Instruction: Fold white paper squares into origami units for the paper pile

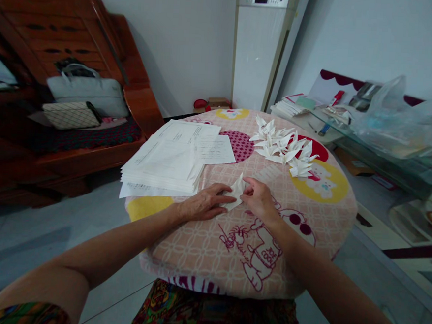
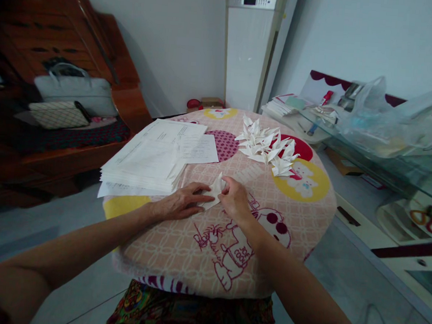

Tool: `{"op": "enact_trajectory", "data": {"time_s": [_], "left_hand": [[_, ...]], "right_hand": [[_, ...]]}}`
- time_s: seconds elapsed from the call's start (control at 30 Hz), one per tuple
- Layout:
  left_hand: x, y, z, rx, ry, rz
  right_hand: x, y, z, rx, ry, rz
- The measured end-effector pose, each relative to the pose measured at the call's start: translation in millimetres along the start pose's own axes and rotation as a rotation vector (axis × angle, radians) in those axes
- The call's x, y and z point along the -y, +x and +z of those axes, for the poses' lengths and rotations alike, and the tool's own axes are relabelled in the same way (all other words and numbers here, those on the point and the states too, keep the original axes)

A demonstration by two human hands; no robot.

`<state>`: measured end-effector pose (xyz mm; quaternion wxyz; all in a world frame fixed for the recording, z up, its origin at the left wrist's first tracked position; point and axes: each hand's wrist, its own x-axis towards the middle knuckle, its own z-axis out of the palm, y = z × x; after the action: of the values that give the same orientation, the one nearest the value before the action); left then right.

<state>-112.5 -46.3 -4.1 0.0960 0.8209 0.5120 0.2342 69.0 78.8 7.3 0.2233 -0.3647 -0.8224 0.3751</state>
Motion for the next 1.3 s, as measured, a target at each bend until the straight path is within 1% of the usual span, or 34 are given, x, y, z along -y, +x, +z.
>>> {"op": "enact_trajectory", "data": {"time_s": [0.13,0.27,0.33,0.43,0.5,0.57,0.63,0.73,0.77,0.8,0.83,0.87,0.93,0.97,1.03,1.07,1.1,1.17,1.2,1.3], "left_hand": [[-3.0,2.5,-1.7,-0.002,-0.014,-0.097],[-5.4,10.0,-3.8,-0.067,-0.088,-0.183],[-3.2,16.6,-4.0,-0.099,-0.118,-0.281],[7.5,29.1,-3.2,-0.101,-0.195,-0.431],[17.6,37.5,-2.7,-0.092,-0.302,-0.486],[26.5,44.5,-3.1,-0.121,-0.4,-0.528],[31.5,49.3,-4.5,-0.103,-0.519,-0.574],[30.2,51.9,-7.2,-0.006,-0.77,-0.628],[27.9,51.7,-8.0,0.009,-0.851,-0.647],[24.9,51.2,-8.6,0.0,-0.917,-0.67],[21.4,50.5,-8.9,-0.036,-0.967,-0.694],[17.4,49.9,-8.9,-0.096,-1.004,-0.712],[8.7,49.1,-7.5,-0.265,-1.046,-0.712],[4.1,49.0,-6.0,-0.365,-1.057,-0.687],[-5.6,49.5,-1.3,-0.55,-1.071,-0.641],[-10.6,49.8,1.7,-0.619,-1.091,-0.643],[-15.4,50.0,5.0,-0.661,-1.115,-0.661],[-23.8,49.8,11.8,-0.674,-1.173,-0.718],[-26.8,49.3,14.9,-0.65,-1.2,-0.744],[-27.6,46.4,21.2,-0.552,-1.251,-0.807]], "right_hand": [[5.1,-1.0,3.8,-0.017,-0.067,0.002],[6.2,-4.2,3.3,-0.031,-0.217,-0.006],[5.5,-5.8,3.7,-0.032,-0.274,-0.005],[4.0,-7.4,5.8,-0.046,-0.306,-0.019],[3.0,-8.2,6.7,-0.056,-0.296,-0.031],[2.3,-8.9,6.4,-0.061,-0.276,-0.038],[1.6,-9.6,4.9,-0.062,-0.244,-0.043],[-1.3,-9.7,1.6,-0.046,-0.156,-0.034],[-2.9,-9.4,0.5,-0.042,-0.119,-0.028],[-4.8,-8.9,-0.5,-0.043,-0.078,-0.021],[-6.7,-8.3,-1.4,-0.047,-0.033,-0.009],[-8.4,-7.6,-2.0,-0.054,0.019,0.01],[-10.3,-6.3,-2.6,-0.065,0.157,0.082],[-10.0,-6.0,-2.4,-0.06,0.245,0.134],[-6.9,-6.0,-1.5,-0.012,0.439,0.235],[-4.4,-6.4,-1.1,0.019,0.532,0.267],[-1.5,-7.0,-0.8,0.044,0.609,0.285],[3.3,-7.9,-1.8,0.073,0.695,0.298],[4.4,-7.8,-3.4,0.079,0.701,0.303],[0.4,-3.6,-12.8,0.145,0.593,0.357]]}}
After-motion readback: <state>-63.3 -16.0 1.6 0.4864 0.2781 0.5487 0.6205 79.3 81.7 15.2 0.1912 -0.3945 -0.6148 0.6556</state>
